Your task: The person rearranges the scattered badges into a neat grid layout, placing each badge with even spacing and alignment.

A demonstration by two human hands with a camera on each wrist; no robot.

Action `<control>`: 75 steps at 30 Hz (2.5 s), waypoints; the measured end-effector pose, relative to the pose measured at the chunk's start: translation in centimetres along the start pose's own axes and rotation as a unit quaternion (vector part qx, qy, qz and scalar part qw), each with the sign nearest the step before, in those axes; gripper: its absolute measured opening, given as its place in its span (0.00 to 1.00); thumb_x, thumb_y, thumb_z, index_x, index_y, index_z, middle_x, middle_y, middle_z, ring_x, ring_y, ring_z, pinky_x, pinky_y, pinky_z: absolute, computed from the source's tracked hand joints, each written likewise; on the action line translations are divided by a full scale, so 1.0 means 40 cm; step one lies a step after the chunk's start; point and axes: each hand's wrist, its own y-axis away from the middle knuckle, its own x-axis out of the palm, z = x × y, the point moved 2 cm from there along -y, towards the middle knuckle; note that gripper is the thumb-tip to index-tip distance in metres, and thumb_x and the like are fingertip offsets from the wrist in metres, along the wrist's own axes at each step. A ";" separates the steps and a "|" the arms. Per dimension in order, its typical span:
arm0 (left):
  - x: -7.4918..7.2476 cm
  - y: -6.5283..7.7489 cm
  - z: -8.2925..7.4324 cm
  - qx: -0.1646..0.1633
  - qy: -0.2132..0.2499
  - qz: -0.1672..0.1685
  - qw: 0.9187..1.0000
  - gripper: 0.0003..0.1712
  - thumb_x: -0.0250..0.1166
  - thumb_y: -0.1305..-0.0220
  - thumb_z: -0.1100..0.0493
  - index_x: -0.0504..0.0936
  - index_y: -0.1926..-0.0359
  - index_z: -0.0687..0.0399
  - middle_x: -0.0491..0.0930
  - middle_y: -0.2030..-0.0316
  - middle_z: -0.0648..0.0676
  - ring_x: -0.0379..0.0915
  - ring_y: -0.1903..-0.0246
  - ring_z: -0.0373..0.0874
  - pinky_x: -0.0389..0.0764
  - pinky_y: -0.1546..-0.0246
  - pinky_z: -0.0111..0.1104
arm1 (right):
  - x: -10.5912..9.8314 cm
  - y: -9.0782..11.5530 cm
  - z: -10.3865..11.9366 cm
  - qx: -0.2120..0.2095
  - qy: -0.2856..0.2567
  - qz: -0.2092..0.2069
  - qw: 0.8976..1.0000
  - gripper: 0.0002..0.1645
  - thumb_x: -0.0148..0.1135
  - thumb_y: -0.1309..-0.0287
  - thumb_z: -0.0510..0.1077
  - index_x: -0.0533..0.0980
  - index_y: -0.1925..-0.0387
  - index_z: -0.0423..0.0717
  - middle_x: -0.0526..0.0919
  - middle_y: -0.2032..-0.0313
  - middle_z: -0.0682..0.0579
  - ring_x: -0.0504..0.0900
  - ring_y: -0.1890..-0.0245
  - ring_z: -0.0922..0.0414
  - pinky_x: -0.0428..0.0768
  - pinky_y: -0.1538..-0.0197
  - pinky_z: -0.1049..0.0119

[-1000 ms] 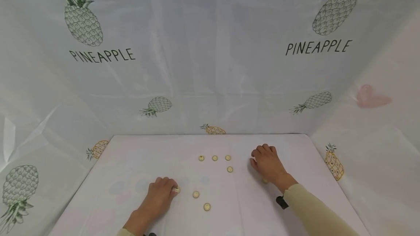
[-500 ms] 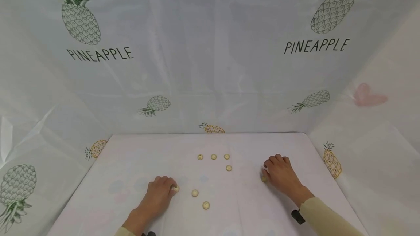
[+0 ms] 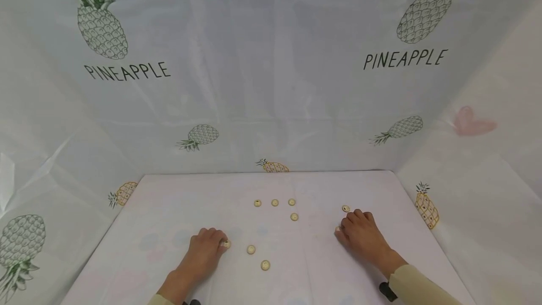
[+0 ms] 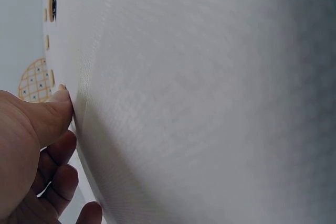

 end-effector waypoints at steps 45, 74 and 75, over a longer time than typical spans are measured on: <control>0.005 0.006 0.000 0.015 -0.007 -0.031 0.999 0.10 0.75 0.36 0.54 0.82 0.59 0.46 0.80 0.61 0.46 0.71 0.59 0.44 0.73 0.59 0.45 | 0.009 -0.011 -0.006 -0.047 -0.026 0.003 0.999 0.15 0.79 0.44 0.47 0.84 0.56 0.52 0.82 0.57 0.56 0.75 0.54 0.54 0.71 0.49 0.49; 0.002 0.008 -0.002 0.010 -0.007 -0.027 1.000 0.10 0.75 0.36 0.54 0.82 0.58 0.47 0.80 0.61 0.46 0.72 0.58 0.44 0.73 0.58 0.45 | 0.010 -0.050 -0.002 -0.076 -0.028 -0.003 0.997 0.11 0.80 0.47 0.48 0.85 0.64 0.55 0.82 0.63 0.60 0.75 0.56 0.55 0.72 0.52 0.50; 0.002 0.008 -0.002 0.010 -0.008 -0.027 1.000 0.10 0.75 0.36 0.54 0.82 0.58 0.47 0.80 0.61 0.46 0.72 0.59 0.44 0.74 0.58 0.45 | 0.009 -0.049 -0.001 -0.077 -0.031 -0.006 0.997 0.11 0.81 0.47 0.48 0.85 0.63 0.54 0.82 0.62 0.59 0.75 0.56 0.55 0.72 0.52 0.50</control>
